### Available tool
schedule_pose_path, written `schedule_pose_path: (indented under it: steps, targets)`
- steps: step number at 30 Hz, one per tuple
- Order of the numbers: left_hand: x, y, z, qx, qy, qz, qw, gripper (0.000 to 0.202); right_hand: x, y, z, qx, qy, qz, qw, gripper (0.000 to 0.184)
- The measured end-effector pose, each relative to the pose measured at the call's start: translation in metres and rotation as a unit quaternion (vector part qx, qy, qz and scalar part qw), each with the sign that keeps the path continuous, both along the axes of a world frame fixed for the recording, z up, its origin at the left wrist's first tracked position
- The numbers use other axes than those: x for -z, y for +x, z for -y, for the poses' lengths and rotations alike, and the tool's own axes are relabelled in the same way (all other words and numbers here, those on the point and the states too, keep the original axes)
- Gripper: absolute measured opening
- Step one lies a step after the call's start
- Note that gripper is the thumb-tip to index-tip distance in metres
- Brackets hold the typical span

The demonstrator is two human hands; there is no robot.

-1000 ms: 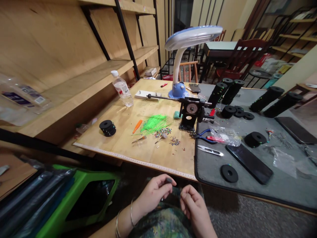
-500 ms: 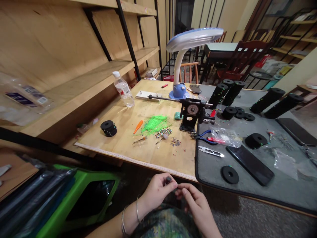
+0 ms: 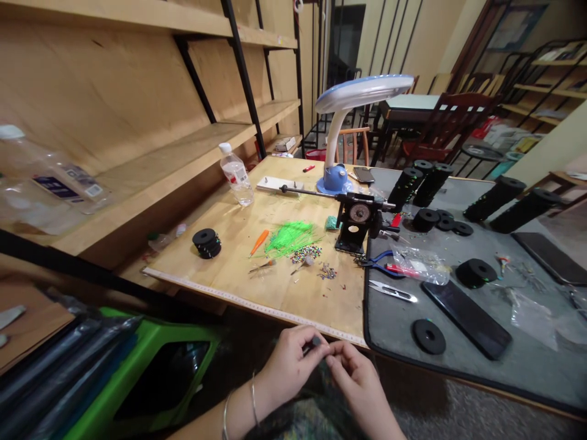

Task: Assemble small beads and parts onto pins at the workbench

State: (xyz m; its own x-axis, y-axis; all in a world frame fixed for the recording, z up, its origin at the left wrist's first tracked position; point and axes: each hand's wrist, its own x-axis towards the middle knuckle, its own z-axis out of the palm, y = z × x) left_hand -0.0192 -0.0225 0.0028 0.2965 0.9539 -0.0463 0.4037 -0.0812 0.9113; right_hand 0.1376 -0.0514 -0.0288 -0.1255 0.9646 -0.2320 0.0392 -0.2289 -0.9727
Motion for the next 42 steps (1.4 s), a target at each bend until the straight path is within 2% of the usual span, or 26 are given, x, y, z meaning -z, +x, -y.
schedule_pose_path:
  steps: [4,7,10,14,17,20,22,24,26,29,32,42]
  targets:
    - [-0.004,-0.01,-0.015,0.014,0.111,-0.101,0.989,0.021,0.005,0.004,-0.001,0.033,-0.005,-0.007,0.999,0.041]
    - [-0.002,-0.016,-0.032,0.018,0.189,-0.195,0.962,0.018,0.005,0.007,-0.004,0.063,-0.027,-0.033,0.997,0.044]
    - [0.0,-0.018,-0.048,0.017,0.222,-0.267,0.937,0.013,0.006,0.007,-0.006,0.092,-0.043,-0.062,0.993,0.048]
    - [-0.003,-0.016,-0.061,0.016,0.249,-0.301,0.921,0.018,0.009,0.007,-0.006,0.119,-0.055,-0.103,0.986,0.047]
    - [-0.012,-0.011,-0.066,-0.009,0.275,-0.291,0.916,0.023,0.014,0.007,-0.004,0.132,-0.058,-0.13,0.981,0.045]
    - [-0.023,0.0,-0.076,0.011,0.292,-0.269,0.918,0.015,0.019,0.007,-0.001,0.14,-0.064,-0.151,0.977,0.045]
    - [-0.027,0.012,-0.087,0.078,0.302,-0.284,0.907,0.014,0.022,0.007,0.001,0.148,-0.067,-0.157,0.974,0.045]
    - [-0.026,0.027,-0.1,0.144,0.303,-0.332,0.882,0.015,0.025,0.008,0.003,0.152,-0.069,-0.159,0.973,0.045]
    - [-0.022,0.04,-0.112,0.179,0.304,-0.343,0.871,0.011,0.028,0.009,0.005,0.156,-0.07,-0.16,0.972,0.045]
    - [-0.015,0.053,-0.121,0.193,0.302,-0.361,0.861,0.009,0.031,0.011,0.008,0.155,-0.074,-0.163,0.971,0.046]
    - [-0.011,0.055,-0.123,0.196,0.298,-0.378,0.854,0.009,0.03,0.012,0.009,0.165,-0.08,-0.174,0.967,0.046]
    - [-0.014,0.053,-0.128,0.237,0.293,-0.41,0.831,0.014,0.034,0.011,0.008,0.169,-0.079,-0.179,0.966,0.048]
